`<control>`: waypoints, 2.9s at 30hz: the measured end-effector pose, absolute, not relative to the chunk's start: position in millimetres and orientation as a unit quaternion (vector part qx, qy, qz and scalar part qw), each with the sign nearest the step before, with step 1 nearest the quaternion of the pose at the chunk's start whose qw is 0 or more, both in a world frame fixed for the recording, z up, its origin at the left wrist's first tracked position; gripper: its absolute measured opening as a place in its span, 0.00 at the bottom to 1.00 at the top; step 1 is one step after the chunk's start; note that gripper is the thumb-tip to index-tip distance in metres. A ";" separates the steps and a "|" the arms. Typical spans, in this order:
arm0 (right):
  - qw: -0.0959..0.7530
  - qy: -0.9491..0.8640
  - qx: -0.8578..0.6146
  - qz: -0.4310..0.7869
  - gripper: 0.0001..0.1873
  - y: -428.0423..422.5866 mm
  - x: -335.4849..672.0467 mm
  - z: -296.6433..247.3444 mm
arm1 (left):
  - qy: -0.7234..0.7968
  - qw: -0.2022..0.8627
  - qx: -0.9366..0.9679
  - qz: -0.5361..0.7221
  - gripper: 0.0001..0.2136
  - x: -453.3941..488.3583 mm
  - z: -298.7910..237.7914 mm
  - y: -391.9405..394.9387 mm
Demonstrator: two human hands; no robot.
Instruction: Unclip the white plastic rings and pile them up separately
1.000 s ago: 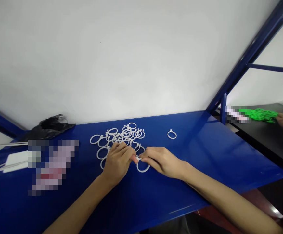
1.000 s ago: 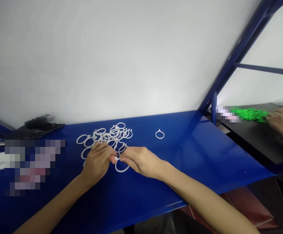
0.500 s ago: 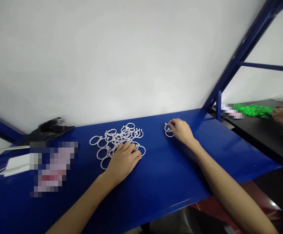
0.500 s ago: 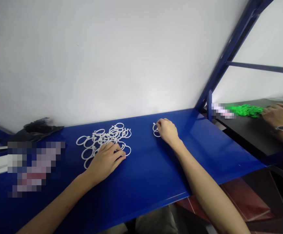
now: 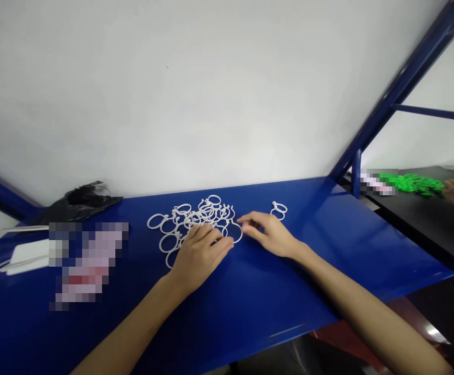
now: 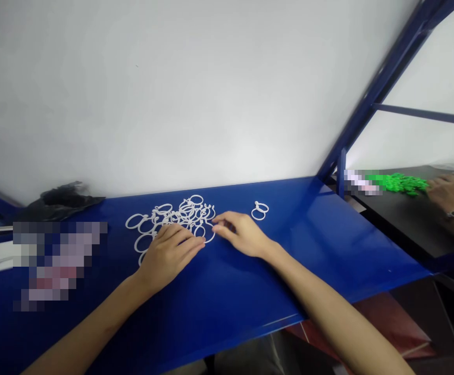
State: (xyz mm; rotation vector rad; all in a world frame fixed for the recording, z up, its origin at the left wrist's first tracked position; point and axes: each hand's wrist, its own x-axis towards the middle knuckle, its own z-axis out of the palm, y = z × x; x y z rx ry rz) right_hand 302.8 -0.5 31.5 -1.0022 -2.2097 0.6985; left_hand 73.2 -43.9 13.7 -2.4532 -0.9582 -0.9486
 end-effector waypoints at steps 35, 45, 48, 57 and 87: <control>0.232 -0.929 -0.273 0.092 0.13 -22.0 285.7 22.0 | -0.428 0.112 -0.825 -0.353 0.08 73.1 1.9 -39.8; 0.212 -0.940 -0.262 0.045 0.13 -22.4 287.2 31.1 | -0.426 0.126 -0.834 -0.326 0.10 75.2 4.3 -40.3; 0.221 -0.910 -0.349 0.037 0.11 -7.1 296.8 29.9 | -0.449 0.115 -0.830 -0.311 0.09 74.1 3.3 -36.0; 0.239 -0.719 -0.652 -0.026 0.14 52.0 363.5 24.9 | -0.434 0.154 -0.853 -0.245 0.06 70.3 -7.0 -34.3; 0.333 -0.835 -0.296 0.324 0.13 -13.5 289.9 28.7 | -0.392 0.043 -0.815 -0.425 0.13 70.7 4.5 -44.3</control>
